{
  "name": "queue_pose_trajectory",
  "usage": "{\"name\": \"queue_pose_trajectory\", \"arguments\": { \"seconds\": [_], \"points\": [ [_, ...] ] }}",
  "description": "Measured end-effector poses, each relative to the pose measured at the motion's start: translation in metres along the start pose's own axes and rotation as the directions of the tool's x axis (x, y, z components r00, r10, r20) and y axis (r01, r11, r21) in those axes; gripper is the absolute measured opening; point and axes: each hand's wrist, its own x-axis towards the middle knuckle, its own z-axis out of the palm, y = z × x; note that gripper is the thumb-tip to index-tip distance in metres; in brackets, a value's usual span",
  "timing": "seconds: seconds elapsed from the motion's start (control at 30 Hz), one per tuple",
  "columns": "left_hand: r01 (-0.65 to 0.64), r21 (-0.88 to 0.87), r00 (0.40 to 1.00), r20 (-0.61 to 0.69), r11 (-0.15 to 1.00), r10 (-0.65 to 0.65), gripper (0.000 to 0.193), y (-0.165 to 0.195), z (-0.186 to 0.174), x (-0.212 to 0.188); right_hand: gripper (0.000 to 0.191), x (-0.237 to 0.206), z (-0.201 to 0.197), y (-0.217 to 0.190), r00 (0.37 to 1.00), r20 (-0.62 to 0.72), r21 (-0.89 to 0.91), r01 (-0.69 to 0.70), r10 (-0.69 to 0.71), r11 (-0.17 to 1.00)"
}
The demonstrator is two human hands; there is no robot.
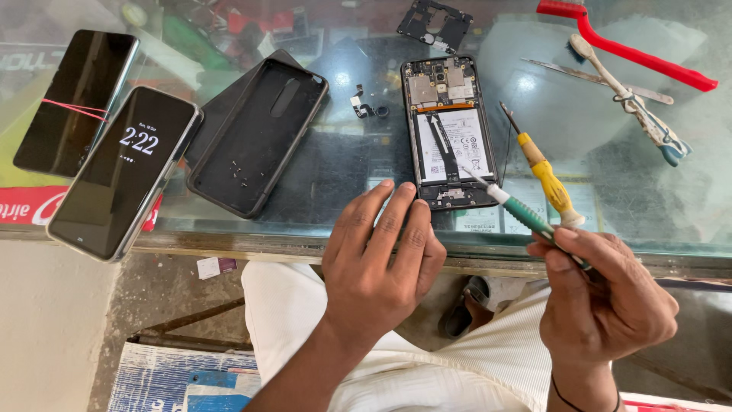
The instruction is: The person uses a green-handled screwdriver and a yellow-handled tool to work on the internal components of a disassembled smartphone. The person repeatedly pries and adjusts small parts near the bottom edge of the phone's chassis while the device remains open on the workbench.
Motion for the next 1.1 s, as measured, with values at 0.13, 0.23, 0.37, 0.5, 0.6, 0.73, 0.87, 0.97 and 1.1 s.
{"name": "queue_pose_trajectory", "arguments": {
  "seconds": [0.13, 0.23, 0.37, 0.5, 0.6, 0.73, 0.87, 0.97, 1.1],
  "points": [
    [-0.143, 0.061, 0.986, 0.09, 0.988, 0.137, 0.015, -0.008, -0.01, 0.008, 0.009, 0.006, 0.002, -0.005, 0.996, 0.062, -0.163, 0.075, -0.065, 0.984],
    [-0.292, 0.07, 0.942, 0.191, 0.954, 0.274, 0.016, -0.016, -0.018, 0.014, 0.011, 0.01, 0.005, -0.01, 0.999, 0.038, -0.136, 0.016, -0.011, 0.991],
    [-0.353, -0.035, 0.901, 0.255, 0.935, 0.35, 0.017, -0.024, -0.018, 0.022, 0.012, 0.013, 0.007, -0.014, 0.999, 0.037, -0.13, 0.001, 0.004, 0.992],
    [-0.098, -0.288, 0.969, 0.19, 0.953, 0.157, 0.013, -0.027, -0.018, 0.024, 0.014, 0.015, 0.007, -0.015, 0.999, 0.036, -0.158, 0.014, -0.009, 0.987],
    [0.091, -0.378, 0.977, 0.215, 0.921, -0.008, 0.015, -0.027, -0.021, 0.022, 0.014, 0.014, 0.006, -0.014, 0.999, 0.028, -0.153, -0.015, 0.019, 0.988],
    [0.168, -0.391, 0.97, 0.228, 0.905, -0.082, 0.015, -0.025, -0.02, 0.022, 0.01, 0.012, 0.006, -0.013, 0.999, 0.034, -0.107, -0.012, 0.016, 0.994],
    [0.194, -0.409, 0.967, 0.231, 0.892, -0.104, 0.015, -0.025, -0.019, 0.021, 0.012, 0.012, 0.006, -0.013, 0.999, 0.028, -0.136, -0.012, 0.016, 0.991],
    [0.199, -0.39, 0.966, 0.234, 0.899, -0.112, 0.014, -0.025, -0.017, 0.02, 0.011, 0.012, 0.005, -0.013, 0.999, 0.038, -0.141, -0.008, 0.013, 0.99],
    [0.201, -0.387, 0.966, 0.229, 0.9, -0.118, 0.015, -0.025, -0.015, 0.02, 0.013, 0.013, 0.006, -0.014, 0.999, 0.032, -0.136, -0.015, 0.02, 0.991]
  ]
}}
